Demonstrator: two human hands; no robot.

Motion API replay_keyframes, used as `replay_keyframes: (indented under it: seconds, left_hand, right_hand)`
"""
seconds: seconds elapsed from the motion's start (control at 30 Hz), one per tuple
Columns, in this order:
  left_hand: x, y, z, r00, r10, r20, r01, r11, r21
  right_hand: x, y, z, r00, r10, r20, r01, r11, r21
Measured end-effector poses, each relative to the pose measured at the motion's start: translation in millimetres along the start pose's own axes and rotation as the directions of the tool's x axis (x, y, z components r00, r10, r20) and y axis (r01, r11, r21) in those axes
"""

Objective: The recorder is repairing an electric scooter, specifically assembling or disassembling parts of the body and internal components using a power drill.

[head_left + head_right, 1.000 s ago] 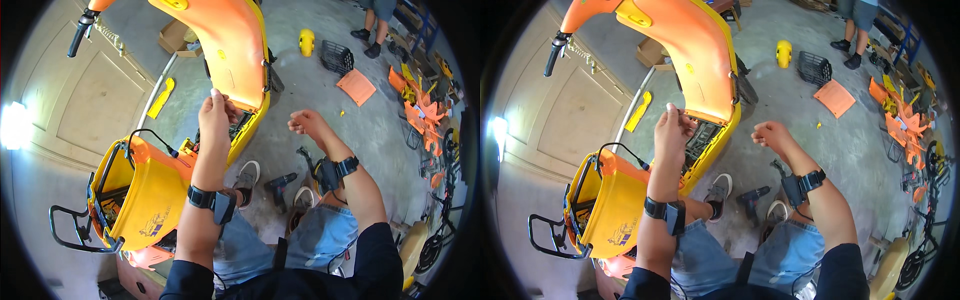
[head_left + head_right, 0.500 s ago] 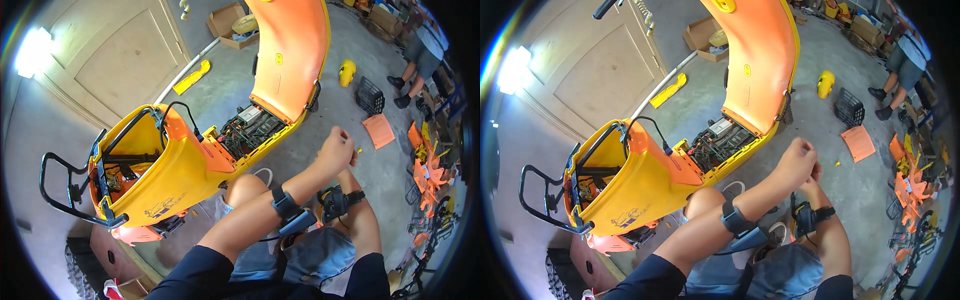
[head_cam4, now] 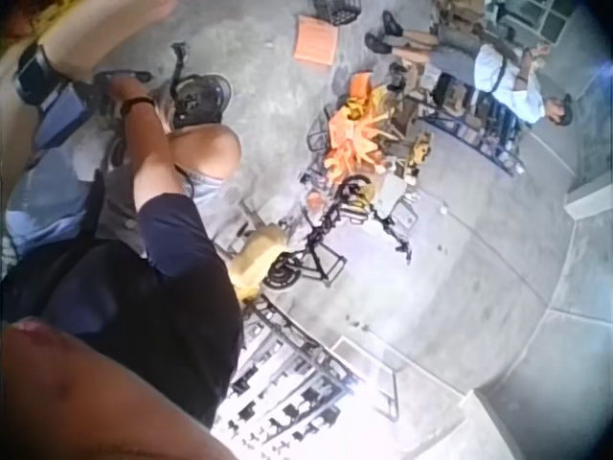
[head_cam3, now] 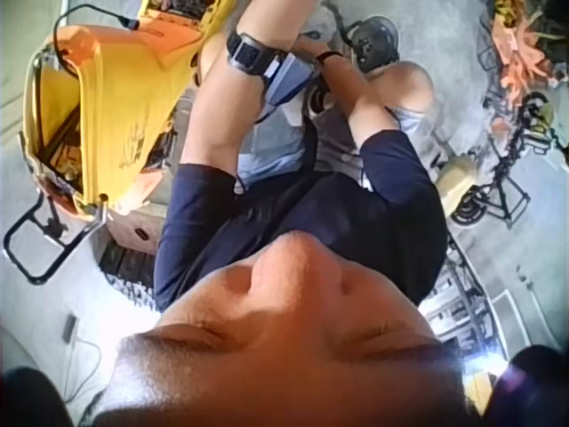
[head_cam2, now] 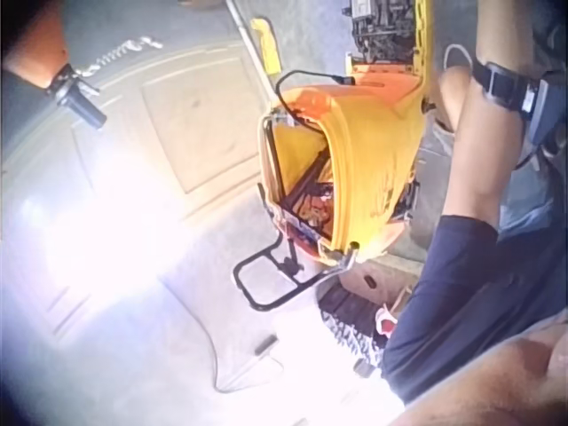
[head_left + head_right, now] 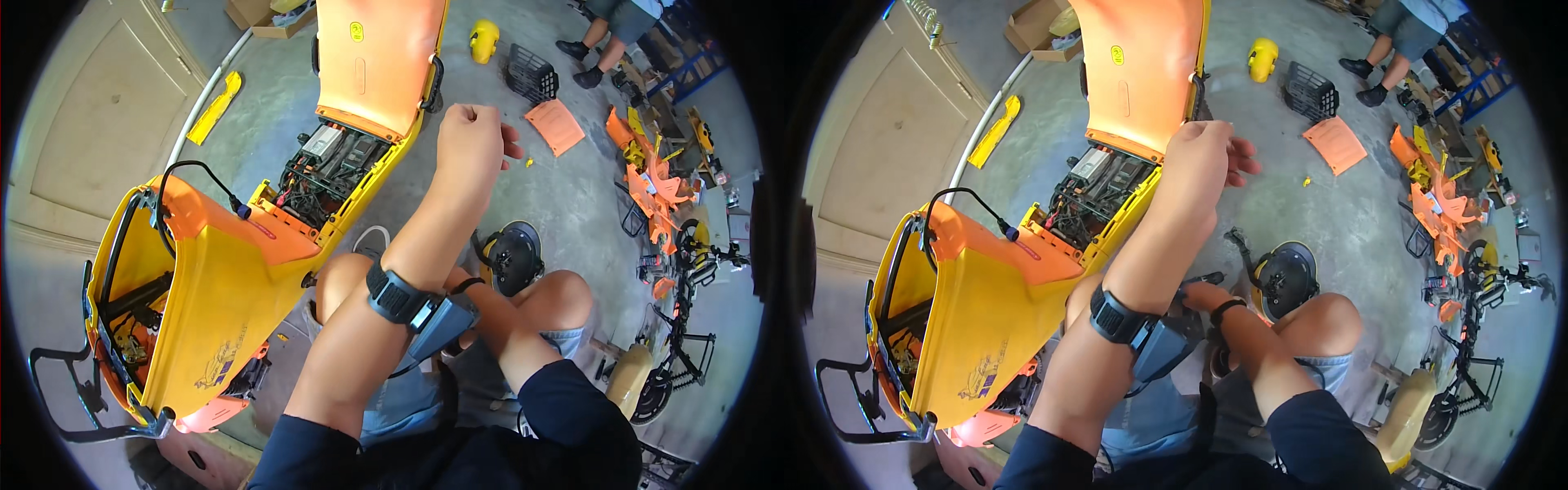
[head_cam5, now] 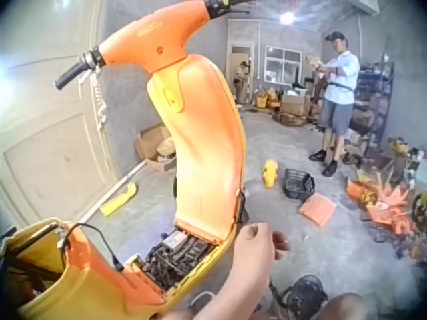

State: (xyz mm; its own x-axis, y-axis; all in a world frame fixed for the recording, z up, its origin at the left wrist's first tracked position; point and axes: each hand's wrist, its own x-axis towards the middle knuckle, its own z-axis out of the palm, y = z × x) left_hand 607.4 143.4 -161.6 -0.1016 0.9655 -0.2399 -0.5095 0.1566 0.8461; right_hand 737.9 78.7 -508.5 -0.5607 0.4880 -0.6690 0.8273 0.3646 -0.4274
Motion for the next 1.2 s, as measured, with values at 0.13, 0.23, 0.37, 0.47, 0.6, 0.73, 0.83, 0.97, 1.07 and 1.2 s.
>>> replay_keyframes:
  seconds: [0.13,0.23,0.37,0.47,0.6,0.73,0.83,0.97,1.07,1.2]
  left_hand:
    - [-7.2,3.5,-9.8,0.999,0.018,-0.036,-0.019,1.0,-0.015]
    - [-5.1,10.1,-21.1,1.0,0.011,0.011,-0.011,0.999,-0.037]
    - [-4.0,20.5,-31.4,1.0,0.011,-0.013,-0.012,0.999,-0.032]
    - [0.2,24.1,-35.0,0.999,0.018,-0.042,-0.017,1.0,0.013]
    - [12.2,17.5,-42.3,0.991,0.084,-0.1,-0.082,0.996,0.027]
    - [24.5,6.9,-44.4,0.991,0.132,-0.018,-0.13,0.988,0.087]
    - [23.0,3.6,-44.0,0.983,0.179,0.024,-0.181,0.978,0.101]
    - [20.8,4.3,-43.7,0.981,0.182,0.061,-0.189,0.973,0.134]
    - [21.1,2.4,-42.6,0.974,0.206,0.099,-0.223,0.95,0.22]
    - [21.3,-0.6,-38.8,0.972,0.214,0.094,-0.233,0.922,0.31]
  right_hand:
    - [30.8,-22.8,10.6,0.994,-0.017,-0.112,0.038,0.982,0.185]
    - [61.3,-24.0,41.6,0.991,0.124,-0.054,-0.122,0.991,0.051]
    - [86.8,-18.1,84.2,0.942,0.33,-0.063,-0.323,0.942,0.095]
    - [89.2,-11.7,106.2,0.882,0.457,-0.111,-0.441,0.886,0.146]
    - [81.2,-11.2,126.1,0.716,0.662,-0.223,-0.62,0.749,0.235]
    - [73.4,-12.1,134.3,0.6,0.635,-0.486,-0.631,0.75,0.2]
    - [72.2,-8.2,128.6,0.669,0.607,-0.429,-0.601,0.782,0.168]
    - [71.0,1.8,112.8,0.741,0.575,-0.347,-0.565,0.813,0.141]
    - [71.0,7.7,101.9,0.78,0.544,-0.308,-0.53,0.837,0.138]
    - [73.3,12.2,86.8,0.835,0.483,-0.263,-0.459,0.875,0.153]
